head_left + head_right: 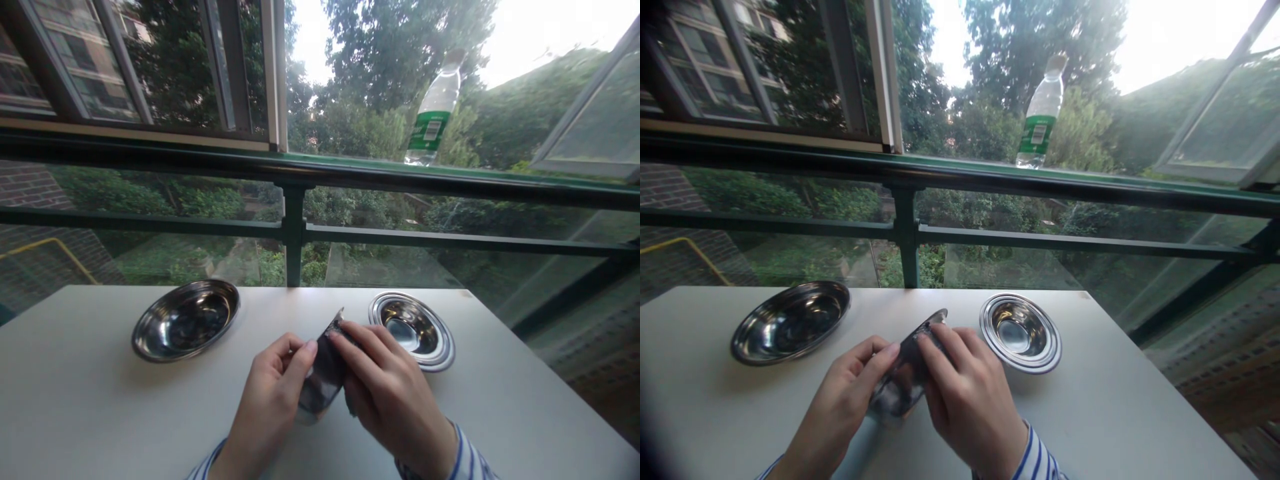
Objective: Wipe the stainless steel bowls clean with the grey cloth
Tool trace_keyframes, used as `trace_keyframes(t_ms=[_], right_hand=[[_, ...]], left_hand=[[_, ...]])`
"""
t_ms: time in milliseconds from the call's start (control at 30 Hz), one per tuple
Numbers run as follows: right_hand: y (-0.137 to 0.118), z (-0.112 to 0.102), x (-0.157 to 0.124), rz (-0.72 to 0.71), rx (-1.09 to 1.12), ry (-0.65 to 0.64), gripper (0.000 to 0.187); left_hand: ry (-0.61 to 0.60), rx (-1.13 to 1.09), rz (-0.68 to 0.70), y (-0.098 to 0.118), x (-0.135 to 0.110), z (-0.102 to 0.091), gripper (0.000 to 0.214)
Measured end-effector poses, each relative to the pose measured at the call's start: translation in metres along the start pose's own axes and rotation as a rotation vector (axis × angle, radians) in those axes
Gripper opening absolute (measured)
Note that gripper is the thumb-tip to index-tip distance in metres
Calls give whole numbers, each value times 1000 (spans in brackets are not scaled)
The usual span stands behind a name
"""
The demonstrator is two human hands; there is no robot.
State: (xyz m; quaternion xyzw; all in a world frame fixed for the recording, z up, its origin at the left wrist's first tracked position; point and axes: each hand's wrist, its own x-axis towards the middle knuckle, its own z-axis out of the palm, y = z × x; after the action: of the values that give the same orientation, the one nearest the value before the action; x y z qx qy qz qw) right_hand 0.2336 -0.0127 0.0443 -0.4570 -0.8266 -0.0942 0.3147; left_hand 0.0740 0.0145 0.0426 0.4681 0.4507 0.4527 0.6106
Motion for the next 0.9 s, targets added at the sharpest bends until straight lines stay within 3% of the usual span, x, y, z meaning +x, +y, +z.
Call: trace_keyframes(t_ms=[100, 300, 500, 700, 900], right_hand=[[-1, 0, 0, -65, 4, -16, 36], [2, 0, 0, 44, 5, 9, 38], [-5, 0, 1, -97, -11, -33, 39], [-3, 1, -1, 56, -10, -21, 39], [-8, 1, 0, -78, 6, -59, 40]], left_hand=[[-4, 2, -3, 1, 0, 0, 32], [-19, -13, -19, -3, 1, -1, 33], [3, -43, -22, 1, 0, -1, 29], [-24, -13, -11, 2, -1, 1, 31], [13, -52, -4, -1, 1, -2, 27]])
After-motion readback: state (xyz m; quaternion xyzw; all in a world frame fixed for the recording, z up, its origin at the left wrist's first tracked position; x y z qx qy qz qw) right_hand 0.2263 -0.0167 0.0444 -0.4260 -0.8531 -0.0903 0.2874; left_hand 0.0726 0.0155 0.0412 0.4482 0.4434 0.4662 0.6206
